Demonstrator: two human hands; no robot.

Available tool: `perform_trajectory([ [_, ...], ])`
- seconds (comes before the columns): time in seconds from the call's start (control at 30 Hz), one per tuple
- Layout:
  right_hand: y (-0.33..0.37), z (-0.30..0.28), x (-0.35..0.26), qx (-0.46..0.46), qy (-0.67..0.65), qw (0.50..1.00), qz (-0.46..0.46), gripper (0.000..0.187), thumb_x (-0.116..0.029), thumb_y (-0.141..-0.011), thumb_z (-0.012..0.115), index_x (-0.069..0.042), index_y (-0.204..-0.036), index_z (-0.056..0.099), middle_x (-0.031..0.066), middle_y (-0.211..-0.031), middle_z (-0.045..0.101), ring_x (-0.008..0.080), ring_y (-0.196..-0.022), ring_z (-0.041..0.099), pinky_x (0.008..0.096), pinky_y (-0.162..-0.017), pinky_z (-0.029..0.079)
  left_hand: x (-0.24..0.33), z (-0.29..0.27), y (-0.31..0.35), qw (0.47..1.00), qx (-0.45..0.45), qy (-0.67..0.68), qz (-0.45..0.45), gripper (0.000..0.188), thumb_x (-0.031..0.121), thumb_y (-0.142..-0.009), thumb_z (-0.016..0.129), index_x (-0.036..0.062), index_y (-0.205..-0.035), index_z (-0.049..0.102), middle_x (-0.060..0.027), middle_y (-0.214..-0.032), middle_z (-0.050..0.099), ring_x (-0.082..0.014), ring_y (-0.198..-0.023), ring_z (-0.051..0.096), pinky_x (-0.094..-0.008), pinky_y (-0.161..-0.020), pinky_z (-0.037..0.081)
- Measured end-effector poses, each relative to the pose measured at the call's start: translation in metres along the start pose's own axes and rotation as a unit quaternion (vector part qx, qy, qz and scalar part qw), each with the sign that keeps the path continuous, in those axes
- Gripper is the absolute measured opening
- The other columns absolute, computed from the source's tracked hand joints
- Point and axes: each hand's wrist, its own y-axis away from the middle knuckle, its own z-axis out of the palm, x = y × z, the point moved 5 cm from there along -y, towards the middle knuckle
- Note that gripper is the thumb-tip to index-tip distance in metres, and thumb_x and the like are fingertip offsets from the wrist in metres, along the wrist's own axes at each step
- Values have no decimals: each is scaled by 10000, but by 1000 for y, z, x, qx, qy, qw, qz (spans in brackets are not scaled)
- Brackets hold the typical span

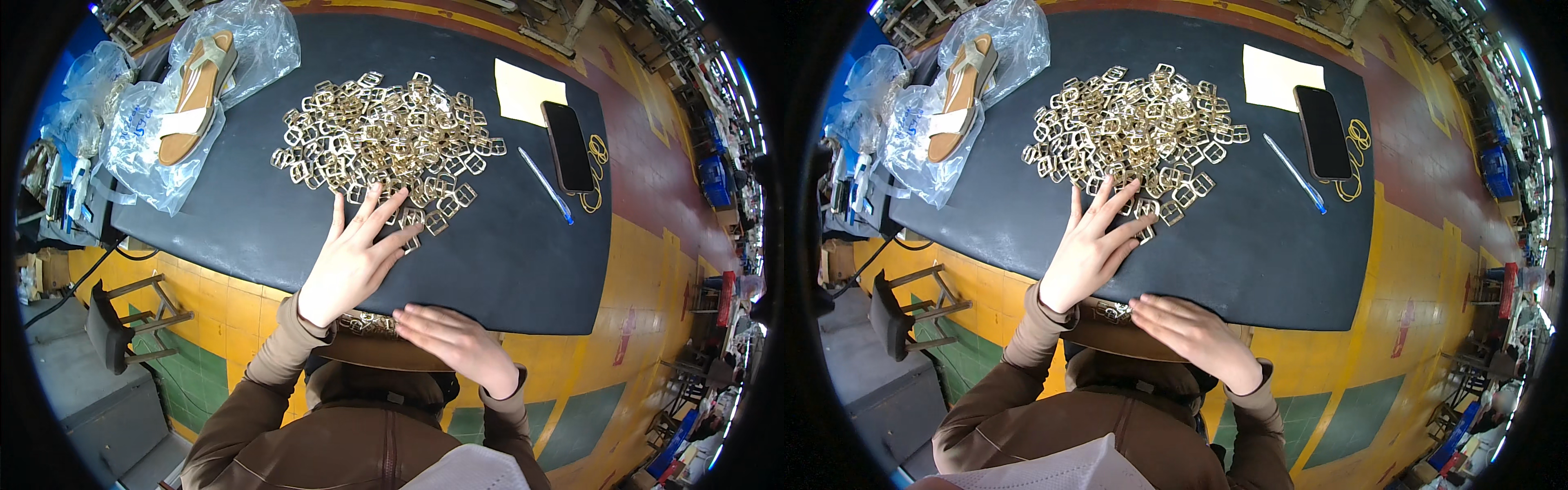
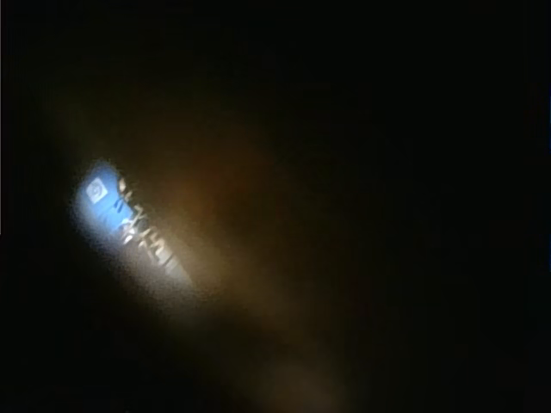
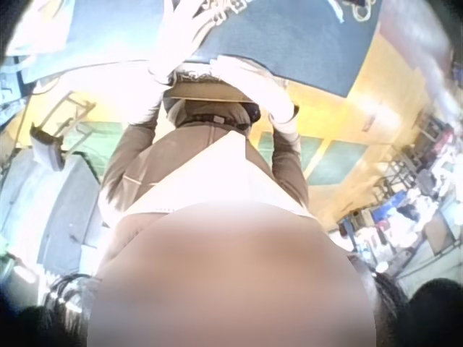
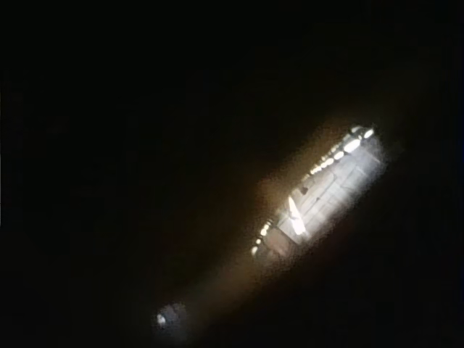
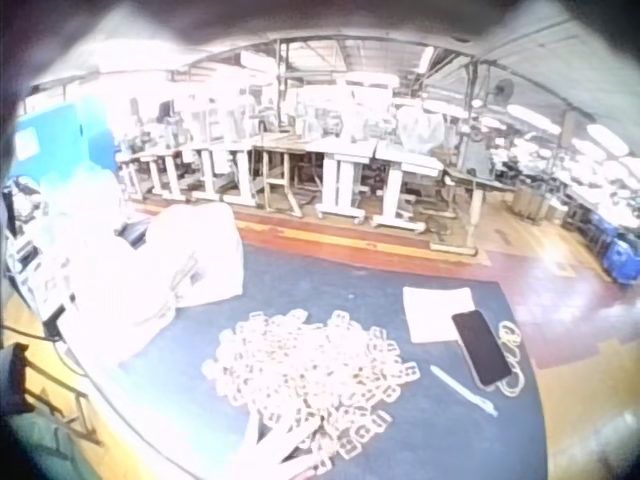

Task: The person sorts a pile of small metal buckles on a workbench, picking them up one by one and placing them into a cardboard box. The person occasionally adjusts the pile and continues transferring the buckles into the box.

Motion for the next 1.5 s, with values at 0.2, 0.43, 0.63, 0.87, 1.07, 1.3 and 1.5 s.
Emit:
perform_trajectory([
  [0.2, -17, -14, 1, 94, -8, 995, -6, 331, -76, -906, 775, -18, -1232, 765, 127, -1376, 703, 318, -1293, 666, 431, -1072, 570, 0, -1, 13, 995, -49, 88, 15, 339, 191, -930, 762, 157, -1268, 768, -38, -1575, 557, -323, -1584, 361, -728, -1260, 118],
  [0.43, -55, -16, 28, 160, 78, 980, 84, 424, -144, -980, 726, -1, -1376, 677, 145, -1430, 664, 338, -1353, 604, 434, -1123, 513, -1, -8, 34, 991, -5, 132, 30, 276, 38, -901, 723, 139, -1145, 803, -32, -1369, 685, -276, -1494, 496, -704, -1268, 189],
  [0.63, -43, 8, 7, 70, 80, 993, 42, 427, -138, -954, 717, -8, -1358, 671, 140, -1461, 628, 312, -1362, 600, 421, -1127, 513, -28, -35, 33, 983, 123, 132, -10, 414, -118, -793, 594, 100, -1083, 794, -59, -1182, 750, -311, -1237, 659, -525, -1180, 411],
  [0.87, -25, 20, -18, 9, 17, 1000, 25, 356, -66, -927, 631, -24, -1269, 723, 122, -1427, 638, 298, -1370, 593, 422, -1123, 528, 5, -9, 0, 990, 100, 92, -34, 332, 35, -931, 710, 41, -1262, 732, -116, -1338, 650, -348, -1253, 608, -443, -1064, 487],
  [1.07, -20, 2, -17, 68, -95, 993, -31, 333, -84, -927, 733, -5, -1250, 733, 135, -1375, 664, 318, -1279, 649, 438, -1058, 546, 12, -4, 10, 993, 59, 99, -5, 327, 40, -921, 729, 33, -1248, 727, -128, -1333, 645, -353, -1309, 588, -460, -1084, 490],
  [1.3, -65, -5, 19, 157, 44, 983, 79, 449, -105, -972, 722, -43, -1414, 669, 201, -1513, 587, 375, -1361, 589, 481, -1119, 495, -5, -25, 30, 963, 123, 224, -80, 235, -9, -953, 668, -16, -1184, 709, -173, -1361, 660, -373, -1272, 638, -435, -1083, 511],
  [1.5, -61, 24, 4, 54, 58, 997, 23, 429, -158, -975, 729, -13, -1373, 668, 181, -1502, 599, 340, -1399, 572, 470, -1172, 478, -23, -33, 2, 985, 131, 96, -52, 336, 32, -950, 688, 46, -1285, 703, -152, -1467, 606, -386, -1394, 547, -462, -1158, 451],
])
